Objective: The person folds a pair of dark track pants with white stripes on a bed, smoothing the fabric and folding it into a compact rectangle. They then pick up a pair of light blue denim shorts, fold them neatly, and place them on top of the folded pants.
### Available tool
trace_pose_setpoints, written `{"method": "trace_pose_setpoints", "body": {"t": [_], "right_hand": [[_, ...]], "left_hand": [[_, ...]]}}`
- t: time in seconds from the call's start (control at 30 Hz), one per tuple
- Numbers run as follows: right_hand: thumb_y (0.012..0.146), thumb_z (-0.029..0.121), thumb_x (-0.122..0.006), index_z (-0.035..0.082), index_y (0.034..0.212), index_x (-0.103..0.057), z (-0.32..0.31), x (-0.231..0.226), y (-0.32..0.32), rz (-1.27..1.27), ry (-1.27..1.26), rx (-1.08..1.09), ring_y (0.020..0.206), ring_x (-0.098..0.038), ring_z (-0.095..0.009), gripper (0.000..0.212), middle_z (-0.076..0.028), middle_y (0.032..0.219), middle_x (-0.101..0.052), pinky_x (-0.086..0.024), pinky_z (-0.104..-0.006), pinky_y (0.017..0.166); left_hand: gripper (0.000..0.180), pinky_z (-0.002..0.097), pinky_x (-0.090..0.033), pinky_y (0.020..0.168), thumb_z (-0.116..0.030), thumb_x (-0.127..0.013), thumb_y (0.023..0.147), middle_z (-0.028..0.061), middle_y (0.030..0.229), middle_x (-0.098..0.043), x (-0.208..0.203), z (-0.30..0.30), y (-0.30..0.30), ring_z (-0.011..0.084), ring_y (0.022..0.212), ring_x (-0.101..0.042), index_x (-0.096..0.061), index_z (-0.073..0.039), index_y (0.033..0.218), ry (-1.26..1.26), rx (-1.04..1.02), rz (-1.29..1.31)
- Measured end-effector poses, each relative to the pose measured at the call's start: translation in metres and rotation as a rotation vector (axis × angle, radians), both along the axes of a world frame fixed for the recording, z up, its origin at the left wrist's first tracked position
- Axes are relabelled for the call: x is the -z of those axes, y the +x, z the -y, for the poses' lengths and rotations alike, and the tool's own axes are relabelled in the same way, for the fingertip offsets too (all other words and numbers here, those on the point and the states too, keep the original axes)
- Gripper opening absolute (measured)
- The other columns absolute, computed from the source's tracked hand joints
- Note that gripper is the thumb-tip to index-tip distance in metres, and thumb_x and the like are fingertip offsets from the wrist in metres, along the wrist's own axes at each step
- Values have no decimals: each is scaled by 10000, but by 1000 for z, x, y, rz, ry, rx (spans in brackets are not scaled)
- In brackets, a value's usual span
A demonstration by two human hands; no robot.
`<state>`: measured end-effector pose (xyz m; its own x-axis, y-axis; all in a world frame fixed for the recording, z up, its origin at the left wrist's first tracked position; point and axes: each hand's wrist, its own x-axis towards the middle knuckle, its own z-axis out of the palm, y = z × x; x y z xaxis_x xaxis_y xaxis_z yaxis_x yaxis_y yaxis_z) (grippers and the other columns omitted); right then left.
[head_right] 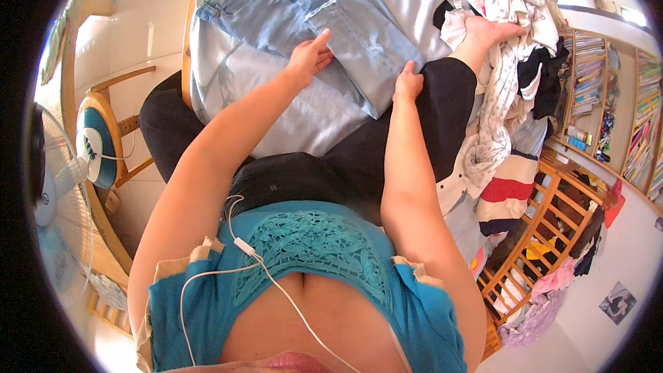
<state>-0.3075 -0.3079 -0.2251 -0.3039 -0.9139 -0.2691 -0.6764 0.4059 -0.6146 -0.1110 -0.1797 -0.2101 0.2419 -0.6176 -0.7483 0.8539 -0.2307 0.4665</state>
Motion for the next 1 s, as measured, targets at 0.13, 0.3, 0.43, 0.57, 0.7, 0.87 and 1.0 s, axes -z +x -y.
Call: {"method": "trace_pose_setpoints", "body": {"t": [0.13, 0.3, 0.43, 0.57, 0.7, 0.87, 1.0], "right_hand": [[901, 286, -525, -86, 1132, -494, -5, -14, 7, 44, -171, -152, 999, -557, -296, 439, -221, 1121, -569, -428, -355, 851], [878, 198, -529, -22, 1052, -513, -5, 3, -4, 63, -263, -63, 868, -574, -394, 280, -232, 940, -604, -445, -396, 778], [818, 145, -566, 49, 1205, -441, -4, -11, 5, -235, -407, -238, 1044, -505, -396, 418, -237, 1165, -503, -399, -443, 870], [777, 167, -589, 109, 1270, -413, -31, -49, 48, -345, -674, -727, 1240, -336, -379, 527, -215, 1366, -312, -271, -555, 962], [861, 410, -494, 232, 1369, -338, -40, -7, 42, -656, -334, -912, 1336, -191, -339, 561, -164, 1443, -218, -122, -626, 1009], [874, 477, -450, 265, 1393, -290, -36, 3, 40, -577, -259, -936, 1371, -86, -341, 583, -135, 1490, -106, -79, -629, 1021], [854, 419, -514, 226, 1371, -321, -35, -2, 31, -526, -233, -871, 1358, -115, -349, 585, -184, 1467, -131, -120, -631, 1008]], "left_hand": [[191, 264, -503, 666, -224, -610, 865, 64, 884, -609, 18, 4, 12, 145, 697, -592, -546, -44, 881, -24, -56, 252], [154, 265, -491, 584, -177, -575, 887, 47, 787, -581, 12, -1, 13, 127, 666, -585, -532, -29, 891, -4, -9, 263], [132, 316, -488, 679, -136, -593, 835, 86, 885, -602, -5, -12, 22, 211, 789, -604, -526, -43, 901, 151, 198, 1005], [393, 401, -359, 958, -196, -625, 781, 88, 1280, -450, -15, -24, 26, 258, 1195, -415, -507, -109, 1146, -268, 519, 1783], [662, 508, -122, 1089, -409, -588, 797, 21, 1483, -206, 8, -19, 25, 239, 1374, -149, -343, -206, 1377, -126, 874, 1997], [658, 547, -87, 1083, -436, -576, 806, 13, 1496, -167, 14, -24, 45, 255, 1383, -117, -321, -262, 1387, -52, 967, 1902], [671, 510, -213, 1043, -336, -685, 727, 152, 1374, -342, -7, -40, 96, 317, 1304, -263, -402, -182, 1315, 206, 321, 1994]]}}
